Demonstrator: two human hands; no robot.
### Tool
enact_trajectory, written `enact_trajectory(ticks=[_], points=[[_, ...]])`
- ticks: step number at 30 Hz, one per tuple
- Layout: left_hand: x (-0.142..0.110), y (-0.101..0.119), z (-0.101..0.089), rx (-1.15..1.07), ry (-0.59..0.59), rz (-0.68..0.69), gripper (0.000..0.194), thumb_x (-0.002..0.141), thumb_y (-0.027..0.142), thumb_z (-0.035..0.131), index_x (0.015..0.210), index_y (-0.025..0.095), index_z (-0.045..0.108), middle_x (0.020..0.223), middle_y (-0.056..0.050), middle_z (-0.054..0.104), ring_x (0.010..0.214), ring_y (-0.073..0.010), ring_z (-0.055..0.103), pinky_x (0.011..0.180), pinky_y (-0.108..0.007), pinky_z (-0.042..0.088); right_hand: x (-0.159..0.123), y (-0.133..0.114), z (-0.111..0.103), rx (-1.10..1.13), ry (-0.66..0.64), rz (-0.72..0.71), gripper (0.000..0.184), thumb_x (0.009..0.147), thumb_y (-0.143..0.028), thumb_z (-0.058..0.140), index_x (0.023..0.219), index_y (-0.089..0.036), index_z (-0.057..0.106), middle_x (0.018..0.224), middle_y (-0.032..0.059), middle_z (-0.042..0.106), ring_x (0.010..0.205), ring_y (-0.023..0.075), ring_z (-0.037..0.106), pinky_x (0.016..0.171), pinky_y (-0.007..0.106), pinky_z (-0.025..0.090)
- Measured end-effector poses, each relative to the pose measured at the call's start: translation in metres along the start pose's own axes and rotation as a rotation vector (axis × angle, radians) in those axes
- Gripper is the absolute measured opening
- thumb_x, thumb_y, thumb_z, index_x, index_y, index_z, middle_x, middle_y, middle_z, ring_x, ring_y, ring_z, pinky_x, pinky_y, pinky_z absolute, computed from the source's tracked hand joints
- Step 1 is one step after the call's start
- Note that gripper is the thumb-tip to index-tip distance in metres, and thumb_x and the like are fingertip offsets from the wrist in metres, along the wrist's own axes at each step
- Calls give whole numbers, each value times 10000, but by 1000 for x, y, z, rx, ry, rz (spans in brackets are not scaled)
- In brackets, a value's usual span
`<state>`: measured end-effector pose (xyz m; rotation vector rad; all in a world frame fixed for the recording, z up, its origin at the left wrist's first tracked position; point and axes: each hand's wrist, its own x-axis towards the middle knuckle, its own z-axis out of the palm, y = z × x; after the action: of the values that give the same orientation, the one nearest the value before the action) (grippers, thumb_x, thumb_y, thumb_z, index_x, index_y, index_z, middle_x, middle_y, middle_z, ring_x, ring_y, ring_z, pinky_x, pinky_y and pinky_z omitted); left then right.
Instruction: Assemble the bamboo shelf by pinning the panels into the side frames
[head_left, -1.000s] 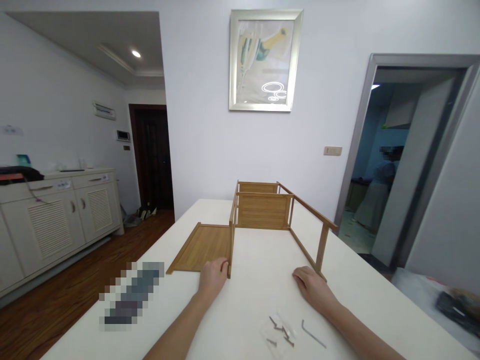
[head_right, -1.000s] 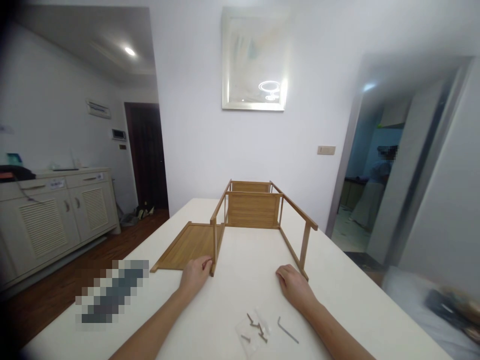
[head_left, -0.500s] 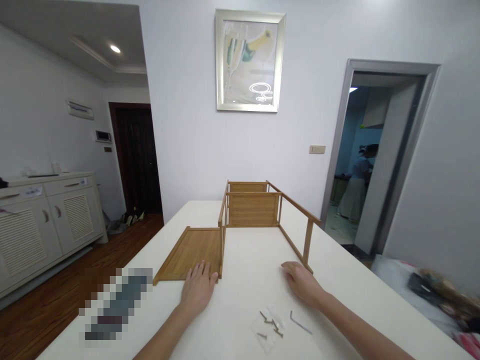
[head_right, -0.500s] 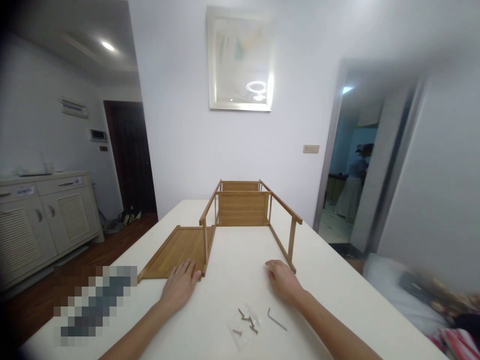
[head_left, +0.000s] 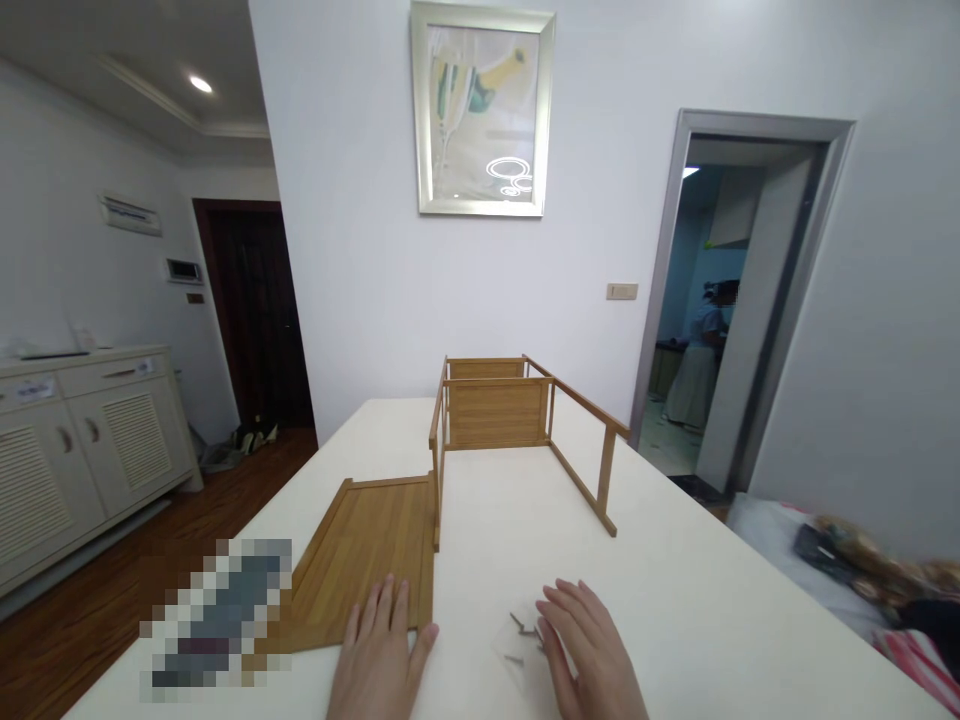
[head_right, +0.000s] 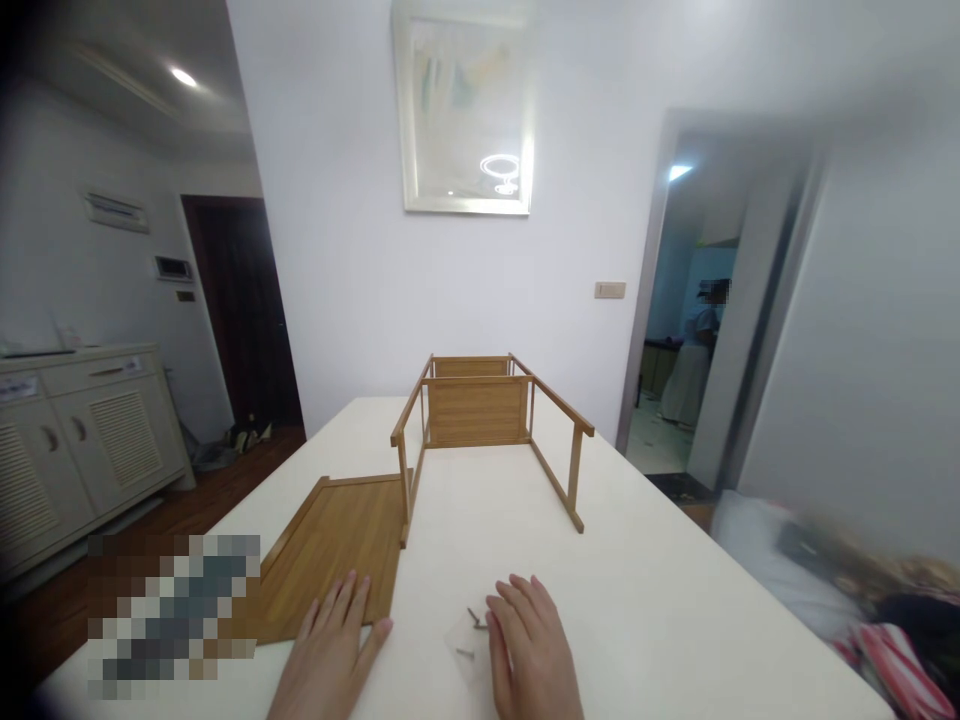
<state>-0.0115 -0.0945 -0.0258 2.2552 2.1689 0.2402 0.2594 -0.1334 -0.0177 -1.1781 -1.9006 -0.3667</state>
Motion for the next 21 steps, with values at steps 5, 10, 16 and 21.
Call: enact_trajectory(ticks=[5, 10, 16, 21], points=[[-8, -4, 7, -10, 9, -9, 789, 864, 634, 365, 1432, 95, 457, 1536, -133, 351, 1436, -323, 315, 1184, -509, 223, -12, 43, -7, -170, 7, 58, 225, 928, -288, 526, 1110, -235, 647, 1089, 102, 716, 1059, 309, 650, 971, 549, 489], [-7, -7, 12, -22, 47, -13, 816, 810, 661, 436, 1397, 99, 510, 1510, -130, 399, 1419, -332, 348, 1180, -501, 244, -25, 64, 2, -262, -53, 122, 259, 953, -317, 457, 1116, -210, 628, 1100, 139, 693, 1032, 309, 644, 857, 477, 547], [-7, -9, 18, -45, 96, -17, 733, 811, 627, 473, 1329, 121, 587, 1458, -129, 480, 1378, -333, 418, 1162, -497, 293, -26, 58, 8, -255, -44, 69, 274, 971, -291, 414, 1168, -226, 593, 1142, 129, 671, 1055, 302, 623, 877, 465, 510], [-7, -10, 21, -57, 122, -4, 716, 813, 623, 478, 1310, 122, 602, 1441, -140, 506, 1367, -340, 432, 1159, -503, 291, -21, 48, -4, -204, -90, 138, 220, 975, -331, 429, 1087, -228, 588, 962, 105, 674, 876, 269, 627, 780, 426, 507]])
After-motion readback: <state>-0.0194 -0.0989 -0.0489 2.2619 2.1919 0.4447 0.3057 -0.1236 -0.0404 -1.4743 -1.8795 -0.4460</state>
